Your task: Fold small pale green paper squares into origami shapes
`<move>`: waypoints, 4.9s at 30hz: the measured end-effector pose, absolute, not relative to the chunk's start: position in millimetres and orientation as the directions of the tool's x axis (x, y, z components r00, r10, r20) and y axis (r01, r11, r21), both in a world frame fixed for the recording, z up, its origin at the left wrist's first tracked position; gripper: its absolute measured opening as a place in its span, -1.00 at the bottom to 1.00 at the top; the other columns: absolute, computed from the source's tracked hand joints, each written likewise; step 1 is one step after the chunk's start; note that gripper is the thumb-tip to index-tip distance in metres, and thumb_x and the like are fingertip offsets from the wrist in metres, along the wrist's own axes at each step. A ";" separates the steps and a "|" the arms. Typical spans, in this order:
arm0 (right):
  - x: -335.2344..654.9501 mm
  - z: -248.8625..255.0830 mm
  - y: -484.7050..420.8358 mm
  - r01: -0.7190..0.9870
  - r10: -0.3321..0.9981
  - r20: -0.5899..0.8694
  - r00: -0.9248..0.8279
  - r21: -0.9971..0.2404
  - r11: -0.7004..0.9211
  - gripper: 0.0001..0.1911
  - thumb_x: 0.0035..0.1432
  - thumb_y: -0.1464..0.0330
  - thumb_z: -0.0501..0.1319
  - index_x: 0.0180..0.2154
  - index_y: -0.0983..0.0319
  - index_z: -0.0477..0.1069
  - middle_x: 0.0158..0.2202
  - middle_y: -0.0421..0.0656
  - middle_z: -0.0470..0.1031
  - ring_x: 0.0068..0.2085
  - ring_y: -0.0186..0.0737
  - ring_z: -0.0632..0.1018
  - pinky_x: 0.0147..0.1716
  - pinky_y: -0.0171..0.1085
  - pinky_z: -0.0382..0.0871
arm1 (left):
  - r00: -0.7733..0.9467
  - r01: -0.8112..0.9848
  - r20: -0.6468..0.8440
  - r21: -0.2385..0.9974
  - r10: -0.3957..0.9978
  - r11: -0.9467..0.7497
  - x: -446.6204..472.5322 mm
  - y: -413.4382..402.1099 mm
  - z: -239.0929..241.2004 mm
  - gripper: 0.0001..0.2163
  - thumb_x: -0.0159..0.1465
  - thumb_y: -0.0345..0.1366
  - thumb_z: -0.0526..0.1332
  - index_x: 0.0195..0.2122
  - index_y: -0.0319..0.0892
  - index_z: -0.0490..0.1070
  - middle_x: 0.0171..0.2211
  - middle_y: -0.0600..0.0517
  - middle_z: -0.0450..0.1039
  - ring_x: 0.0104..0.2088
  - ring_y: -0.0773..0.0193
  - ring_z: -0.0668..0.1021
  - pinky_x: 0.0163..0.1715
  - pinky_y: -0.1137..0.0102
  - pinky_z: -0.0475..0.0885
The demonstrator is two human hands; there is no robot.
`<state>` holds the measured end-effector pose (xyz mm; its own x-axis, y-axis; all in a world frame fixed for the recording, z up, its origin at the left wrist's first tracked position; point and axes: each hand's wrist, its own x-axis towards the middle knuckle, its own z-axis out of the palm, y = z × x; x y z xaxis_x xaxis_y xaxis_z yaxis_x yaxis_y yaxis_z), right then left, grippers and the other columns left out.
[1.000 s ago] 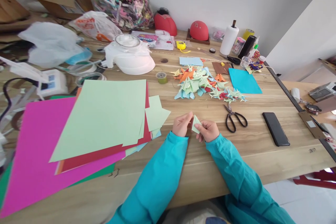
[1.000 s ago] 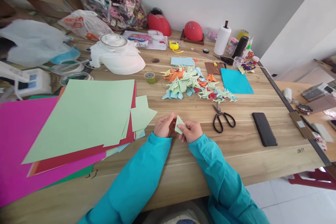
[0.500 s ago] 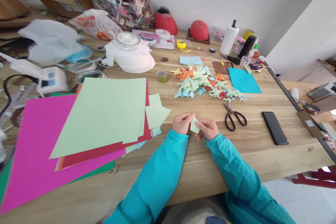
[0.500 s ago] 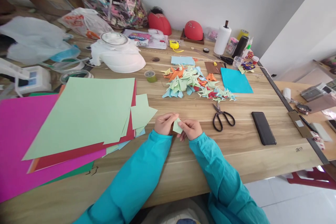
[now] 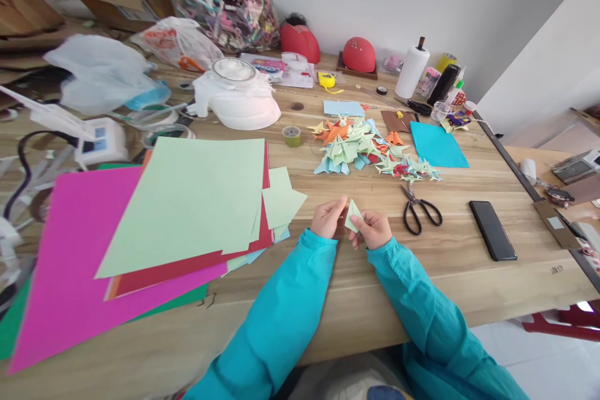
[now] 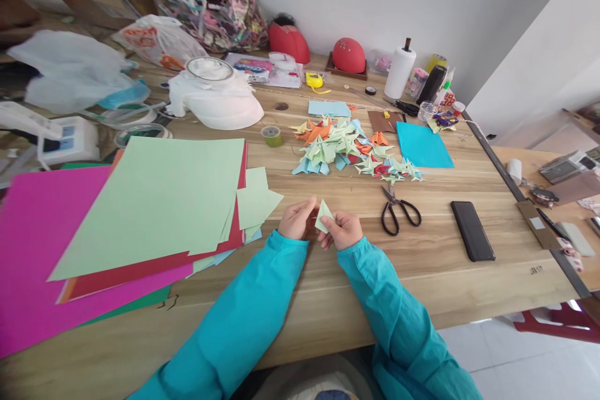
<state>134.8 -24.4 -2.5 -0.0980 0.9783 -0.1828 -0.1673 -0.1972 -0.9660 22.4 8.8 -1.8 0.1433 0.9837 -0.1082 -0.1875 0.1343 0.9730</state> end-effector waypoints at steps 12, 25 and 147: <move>143.4 -4.0 -21.1 -0.195 0.994 -0.109 0.002 -0.975 -0.106 -0.61 -0.07 0.04 0.15 -0.42 0.27 0.31 -0.66 -0.22 0.43 -0.72 -0.39 0.41 -0.71 -0.39 0.36 | 0.097 -0.149 -0.010 0.989 0.995 0.025 23.5 8.0 -2.0 -0.79 -0.14 -0.23 0.34 -0.54 -0.26 0.46 -0.67 0.06 0.43 -0.67 0.35 0.44 -0.65 0.46 0.36; 148.6 -1.1 -19.2 -0.214 0.997 -0.067 0.034 -0.975 -0.058 -0.54 -0.08 0.22 0.20 -0.11 0.20 0.17 -0.65 -0.33 0.41 -0.68 -0.36 0.42 -0.70 -0.38 0.33 | 0.187 -0.242 -0.044 0.966 0.981 0.089 20.2 13.5 -8.7 -0.73 -0.13 -0.22 0.33 -0.43 -0.25 0.37 -0.67 0.11 0.39 -0.69 0.33 0.46 -0.76 0.48 0.35; 151.5 -8.8 -14.2 0.020 0.974 0.134 0.181 -0.991 0.133 -0.78 -0.26 0.30 0.34 -0.45 0.20 0.48 -0.42 -0.16 0.45 -0.43 -0.29 0.47 -0.52 -0.34 0.37 | 0.094 -0.288 -0.024 0.956 0.995 0.050 23.1 6.8 0.5 -0.78 -0.14 -0.22 0.34 -0.48 -0.22 0.50 -0.51 0.00 0.51 -0.47 0.25 0.52 -0.41 0.36 0.46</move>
